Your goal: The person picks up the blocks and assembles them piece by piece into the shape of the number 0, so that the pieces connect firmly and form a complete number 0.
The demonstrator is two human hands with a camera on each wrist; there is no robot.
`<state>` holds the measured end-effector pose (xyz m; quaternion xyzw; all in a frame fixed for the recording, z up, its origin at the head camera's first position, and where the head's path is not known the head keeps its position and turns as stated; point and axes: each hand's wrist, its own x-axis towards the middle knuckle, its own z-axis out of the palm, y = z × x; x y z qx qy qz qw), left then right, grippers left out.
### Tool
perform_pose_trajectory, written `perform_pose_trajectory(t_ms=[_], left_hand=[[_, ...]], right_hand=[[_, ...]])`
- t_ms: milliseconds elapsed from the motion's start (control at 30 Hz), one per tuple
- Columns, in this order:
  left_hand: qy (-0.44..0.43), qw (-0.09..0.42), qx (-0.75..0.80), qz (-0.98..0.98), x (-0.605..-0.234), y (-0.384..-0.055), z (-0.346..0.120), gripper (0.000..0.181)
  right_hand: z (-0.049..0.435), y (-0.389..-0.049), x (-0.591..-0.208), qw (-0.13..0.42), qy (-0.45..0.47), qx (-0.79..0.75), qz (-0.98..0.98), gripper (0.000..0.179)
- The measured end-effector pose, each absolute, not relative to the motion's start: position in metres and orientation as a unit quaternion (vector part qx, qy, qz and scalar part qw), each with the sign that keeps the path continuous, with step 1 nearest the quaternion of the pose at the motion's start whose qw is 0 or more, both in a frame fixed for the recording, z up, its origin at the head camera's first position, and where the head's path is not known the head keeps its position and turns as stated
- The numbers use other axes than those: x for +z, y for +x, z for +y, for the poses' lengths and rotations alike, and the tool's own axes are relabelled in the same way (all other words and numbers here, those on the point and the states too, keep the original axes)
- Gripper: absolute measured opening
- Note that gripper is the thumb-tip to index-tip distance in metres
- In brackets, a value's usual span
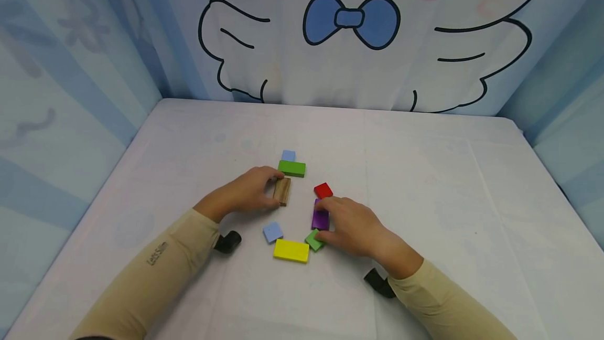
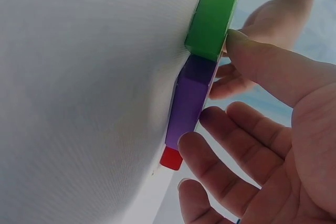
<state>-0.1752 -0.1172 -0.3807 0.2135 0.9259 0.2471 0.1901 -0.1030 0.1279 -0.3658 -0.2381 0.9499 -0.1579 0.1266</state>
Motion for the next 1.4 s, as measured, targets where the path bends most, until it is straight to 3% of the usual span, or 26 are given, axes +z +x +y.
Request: perform_pose_trajectory(t_ms=[1400], left_hand=[[0.217,0.224,0.233,0.921,-0.374,-0.161,-0.132,0.059]], right_hand=[[0.127,-0.101,-0.367,0.123,-0.239,-0.16,0.95,0.047]])
